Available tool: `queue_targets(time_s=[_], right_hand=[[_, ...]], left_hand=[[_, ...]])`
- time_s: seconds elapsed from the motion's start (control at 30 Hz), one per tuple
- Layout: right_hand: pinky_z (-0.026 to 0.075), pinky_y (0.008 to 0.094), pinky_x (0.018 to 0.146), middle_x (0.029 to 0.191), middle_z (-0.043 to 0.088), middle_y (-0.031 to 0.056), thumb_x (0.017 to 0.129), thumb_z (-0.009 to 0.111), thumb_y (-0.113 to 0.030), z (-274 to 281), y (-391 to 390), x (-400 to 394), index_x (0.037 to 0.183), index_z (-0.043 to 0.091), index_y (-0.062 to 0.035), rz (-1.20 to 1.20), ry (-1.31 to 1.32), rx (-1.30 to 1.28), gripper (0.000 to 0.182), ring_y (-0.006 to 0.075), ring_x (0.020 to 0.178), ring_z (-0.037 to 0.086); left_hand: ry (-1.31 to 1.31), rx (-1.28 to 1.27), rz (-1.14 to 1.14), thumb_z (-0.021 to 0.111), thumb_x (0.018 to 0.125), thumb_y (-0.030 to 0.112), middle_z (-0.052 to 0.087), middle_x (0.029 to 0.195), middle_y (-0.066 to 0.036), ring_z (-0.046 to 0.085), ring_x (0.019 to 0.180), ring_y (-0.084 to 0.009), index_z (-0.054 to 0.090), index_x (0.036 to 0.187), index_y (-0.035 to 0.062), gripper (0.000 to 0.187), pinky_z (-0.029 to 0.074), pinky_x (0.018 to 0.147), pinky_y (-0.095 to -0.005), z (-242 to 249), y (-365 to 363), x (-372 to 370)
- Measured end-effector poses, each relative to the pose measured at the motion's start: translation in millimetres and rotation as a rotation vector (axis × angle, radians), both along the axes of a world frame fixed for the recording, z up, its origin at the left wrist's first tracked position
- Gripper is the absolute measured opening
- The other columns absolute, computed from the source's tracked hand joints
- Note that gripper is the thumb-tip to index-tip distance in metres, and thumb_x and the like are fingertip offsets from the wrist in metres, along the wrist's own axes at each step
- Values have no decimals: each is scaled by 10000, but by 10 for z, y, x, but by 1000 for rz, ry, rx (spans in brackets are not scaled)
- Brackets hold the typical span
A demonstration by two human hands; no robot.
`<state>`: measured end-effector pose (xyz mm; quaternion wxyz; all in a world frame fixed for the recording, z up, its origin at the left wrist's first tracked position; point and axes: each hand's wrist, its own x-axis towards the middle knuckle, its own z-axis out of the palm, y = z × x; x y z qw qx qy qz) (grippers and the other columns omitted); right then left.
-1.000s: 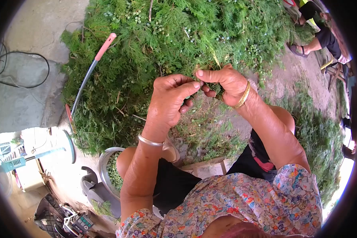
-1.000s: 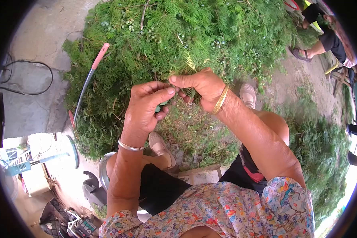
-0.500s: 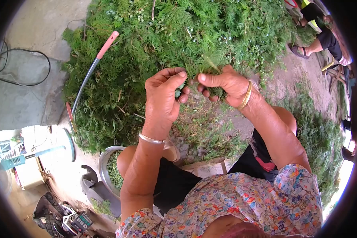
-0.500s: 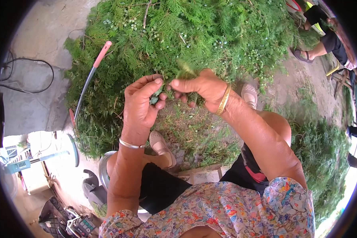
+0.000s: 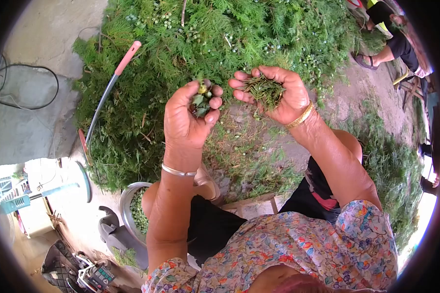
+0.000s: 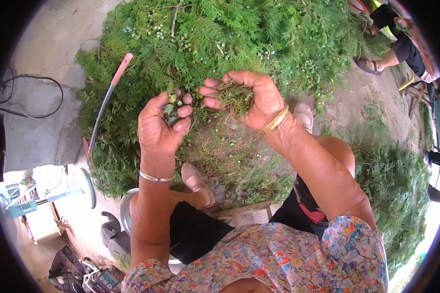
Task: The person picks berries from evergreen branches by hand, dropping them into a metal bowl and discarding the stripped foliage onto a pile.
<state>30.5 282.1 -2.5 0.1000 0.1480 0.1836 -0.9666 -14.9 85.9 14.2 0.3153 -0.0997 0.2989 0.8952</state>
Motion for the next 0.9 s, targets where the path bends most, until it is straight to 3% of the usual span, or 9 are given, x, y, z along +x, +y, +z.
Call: queue_targets(time_s=[0.17, 0.23, 0.3, 0.4, 0.43, 0.5, 0.67, 0.77, 0.9], right_hand=[[486, 534, 890, 1143, 502, 337, 866, 484, -132, 39, -57, -7, 848, 527, 71, 30, 161, -134, 208, 449, 1046, 545], [481, 512, 904, 1131, 512, 338, 868, 482, -134, 12, -43, -8, 840, 535, 64, 41, 143, -130, 207, 433, 1042, 553], [477, 489, 918, 1119, 522, 339, 869, 480, -136, 0, -39, -4, 832, 542, 57, 53, 124, -126, 206, 417, 1038, 561], [514, 392, 818, 890, 619, 154, 862, 502, -127, -5, -66, 20, 857, 552, 20, 55, 20, 54, 156, 269, 884, 619], [514, 392, 818, 890, 619, 154, 862, 502, -127, 3, -87, 27, 857, 552, 20, 57, 19, 54, 156, 269, 884, 619], [522, 417, 841, 860, 616, 131, 884, 504, -156, 27, -135, 26, 835, 574, 22, 16, -41, 59, 197, 346, 1093, 551], [532, 469, 851, 923, 611, 139, 901, 483, -178, -30, -104, -9, 827, 561, 26, 32, 87, -61, 230, 369, 1158, 501], [544, 475, 833, 905, 618, 151, 897, 492, -183, 2, -100, 4, 835, 562, 31, 100, 163, -89, 233, 371, 1174, 489], [548, 406, 751, 874, 615, 163, 888, 487, -203, 33, -135, 11, 831, 544, -12, 86, 1, 58, 207, 305, 926, 617]], left_hand=[[229, -75, -52, 536, 873, 86, 593, 852, -174, 555, 658, -188, 587, 901, -22, 123, 379, 400, -205, 108, 94, 160], [568, -478, -33, 557, 860, 55, 628, 796, -138, 545, 606, -125, 619, 896, -27, 109, 362, 415, -189, 199, 187, 268], [647, -591, 5, 594, 830, 14, 647, 746, -96, 530, 569, -73, 647, 849, -27, 69, 363, 442, -173, 220, 272, 344], [985, -841, 186, 662, 746, -36, 648, 723, -66, 568, 593, -86, 643, 773, -40, 32, 426, 513, -190, 187, 367, 400], [984, -842, 187, 662, 746, -36, 648, 723, -66, 568, 593, -86, 643, 773, -40, 32, 426, 513, -190, 138, 361, 369], [1380, -1005, 124, 667, 716, -37, 647, 714, -84, 591, 617, -113, 634, 774, -40, 66, 463, 559, -233, 38, 335, 288], [1294, -1213, -105, 656, 712, -37, 653, 738, -106, 615, 669, -134, 638, 779, -38, 69, 476, 613, -245, 108, 205, 293], [1275, -1194, 164, 654, 721, -39, 658, 755, -105, 621, 653, -146, 648, 797, -41, 76, 473, 587, -243, 58, 193, 303], [1314, -1137, 193, 650, 734, -47, 665, 824, -112, 619, 653, -132, 646, 860, -44, 127, 467, 549, -234, -13, 267, 328]])
